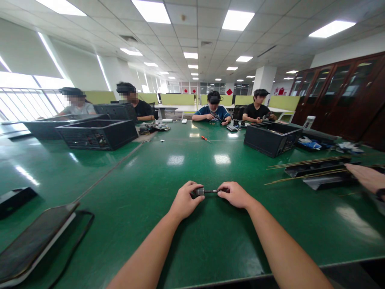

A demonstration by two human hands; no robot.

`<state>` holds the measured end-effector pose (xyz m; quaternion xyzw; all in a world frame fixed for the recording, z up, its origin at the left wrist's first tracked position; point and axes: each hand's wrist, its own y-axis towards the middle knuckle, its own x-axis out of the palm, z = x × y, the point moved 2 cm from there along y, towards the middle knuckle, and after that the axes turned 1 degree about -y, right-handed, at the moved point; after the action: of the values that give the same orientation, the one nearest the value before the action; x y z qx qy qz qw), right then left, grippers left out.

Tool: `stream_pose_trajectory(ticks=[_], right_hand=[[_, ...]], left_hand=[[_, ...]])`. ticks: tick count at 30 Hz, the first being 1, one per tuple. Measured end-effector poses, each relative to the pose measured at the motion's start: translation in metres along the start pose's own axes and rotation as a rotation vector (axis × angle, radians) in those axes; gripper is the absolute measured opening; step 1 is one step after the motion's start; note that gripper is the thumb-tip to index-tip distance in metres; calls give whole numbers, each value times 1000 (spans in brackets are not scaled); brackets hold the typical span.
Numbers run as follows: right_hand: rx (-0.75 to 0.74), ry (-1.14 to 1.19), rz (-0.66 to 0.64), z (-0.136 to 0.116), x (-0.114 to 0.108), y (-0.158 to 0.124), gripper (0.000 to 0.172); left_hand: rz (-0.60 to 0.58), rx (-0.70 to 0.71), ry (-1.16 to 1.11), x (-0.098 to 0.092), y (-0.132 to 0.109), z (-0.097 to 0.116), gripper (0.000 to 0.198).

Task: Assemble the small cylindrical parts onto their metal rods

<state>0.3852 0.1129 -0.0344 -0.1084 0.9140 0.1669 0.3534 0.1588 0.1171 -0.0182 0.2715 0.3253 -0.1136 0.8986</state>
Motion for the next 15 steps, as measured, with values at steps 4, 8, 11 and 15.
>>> stream_pose_trajectory(ticks=[4, 8, 11, 15], right_hand=[[-2, -4, 0, 1, 0, 0, 21], [2, -10, 1, 2, -1, 0, 20], [3, -12, -1, 1, -1, 0, 20], [0, 5, -2, 2, -2, 0, 20]], left_hand=[[-5, 1, -10, 1, 0, -2, 30], [-3, 0, -6, -1, 0, -3, 31], [3, -2, 4, -3, 1, -1, 29], [29, -63, -1, -3, 3, -4, 29]])
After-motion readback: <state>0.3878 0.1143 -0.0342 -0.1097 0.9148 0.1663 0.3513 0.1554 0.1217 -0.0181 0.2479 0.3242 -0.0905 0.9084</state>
